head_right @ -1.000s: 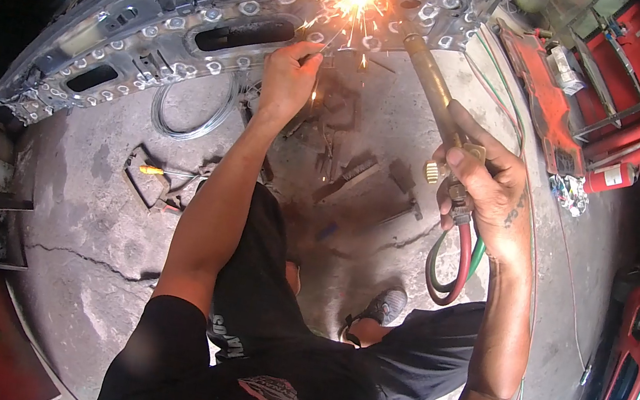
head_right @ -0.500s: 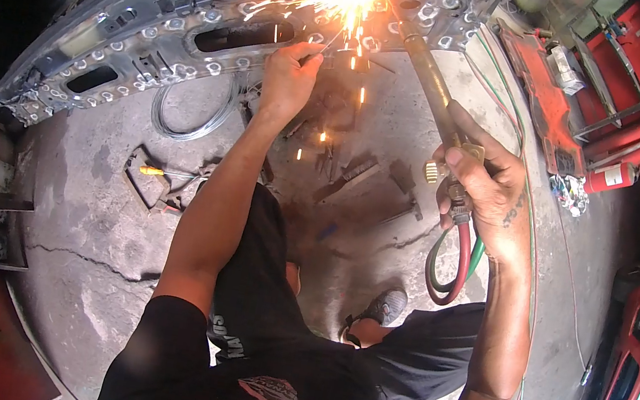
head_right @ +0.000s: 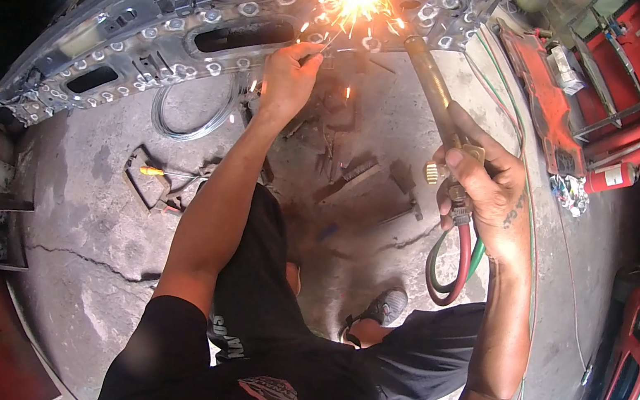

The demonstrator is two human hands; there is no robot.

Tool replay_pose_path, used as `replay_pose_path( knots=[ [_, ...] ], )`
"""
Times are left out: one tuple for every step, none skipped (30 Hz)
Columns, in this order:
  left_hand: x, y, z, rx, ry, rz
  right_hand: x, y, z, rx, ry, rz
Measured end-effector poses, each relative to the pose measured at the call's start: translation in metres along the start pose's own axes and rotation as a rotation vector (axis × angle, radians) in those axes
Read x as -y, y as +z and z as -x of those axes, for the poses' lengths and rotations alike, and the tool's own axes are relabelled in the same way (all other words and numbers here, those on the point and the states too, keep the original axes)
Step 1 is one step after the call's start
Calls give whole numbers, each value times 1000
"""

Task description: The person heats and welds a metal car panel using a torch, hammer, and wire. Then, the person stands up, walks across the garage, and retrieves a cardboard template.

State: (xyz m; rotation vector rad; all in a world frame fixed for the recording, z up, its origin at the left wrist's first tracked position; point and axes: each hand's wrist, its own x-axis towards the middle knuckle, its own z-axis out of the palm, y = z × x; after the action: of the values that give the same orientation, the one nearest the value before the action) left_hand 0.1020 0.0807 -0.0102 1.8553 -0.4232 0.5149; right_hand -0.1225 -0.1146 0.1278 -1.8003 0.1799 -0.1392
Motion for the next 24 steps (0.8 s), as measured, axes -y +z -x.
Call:
replay_pose_path(
  knots=[
    [-2, -1, 0, 15, -27, -14, 0, 0, 0, -1, 0, -1],
    [-3, -2, 1, 31, -54, -28, 0, 0, 0, -4, 1, -1],
    [-6, -3, 1, 46, -82, -42, 0, 0, 0, -7, 3, -1],
    [-5, -2, 1, 44, -71, -36, -1, 0, 0, -10, 5, -1],
    [-2, -1, 0, 42, -60, -30, -1, 0, 0, -10, 4, -2],
    [-1, -1, 0, 40, -50, -24, -1, 0, 0, -11, 4, -2],
    [1, 0, 0, 38, -44, -23, -1, 0, 0, -11, 3, -3],
    [2, 0, 0, 36, -39, -23, -1, 0, 0, -9, 4, -2],
    [1, 0, 0, 34, -34, -22, 0, 0, 0, -7, 5, 0],
    [0, -1, 0, 43, -45, -20, 0, 0, 0, -6, 6, 1],
    [-1, -1, 0, 52, -56, -18, 0, -1, 1, -6, 4, 0],
    [-2, -2, 0, 60, -67, -16, -1, -1, 0, -7, 2, -1],
    [-2, -2, 0, 52, -56, -17, -1, -1, 0, -7, 0, -2],
    [0, -1, 0, 44, -46, -18, -1, 0, 0, -7, 0, -2],
    [1, -1, 0, 36, -35, -19, -1, 0, 0, -7, -1, -1],
    [1, 0, 0, 34, -33, -20, -1, 0, 0, -7, -1, 0],
    [2, 0, 0, 31, -32, -22, -1, 0, 0, -7, -1, -1],
    [2, 0, 0, 29, -30, -24, -1, 0, 0, -7, -1, -2],
    [2, 0, 0, 31, -34, -19, -1, 0, 0, -7, 0, -3],
    [3, 0, 0, 34, -39, -15, -1, 0, 0, -10, 2, 3],
    [3, 0, 0, 37, -43, -11, -1, 0, 0, -14, 4, 9],
    [3, 1, 0, 39, -44, -10, 0, 1, 0, -17, 7, 16],
    [2, 1, 0, 40, -45, -8, 0, 1, 0, -18, 8, 16],
    [2, 1, 0, 41, -45, -7, 0, 1, 1, -18, 8, 16]
  ],
)
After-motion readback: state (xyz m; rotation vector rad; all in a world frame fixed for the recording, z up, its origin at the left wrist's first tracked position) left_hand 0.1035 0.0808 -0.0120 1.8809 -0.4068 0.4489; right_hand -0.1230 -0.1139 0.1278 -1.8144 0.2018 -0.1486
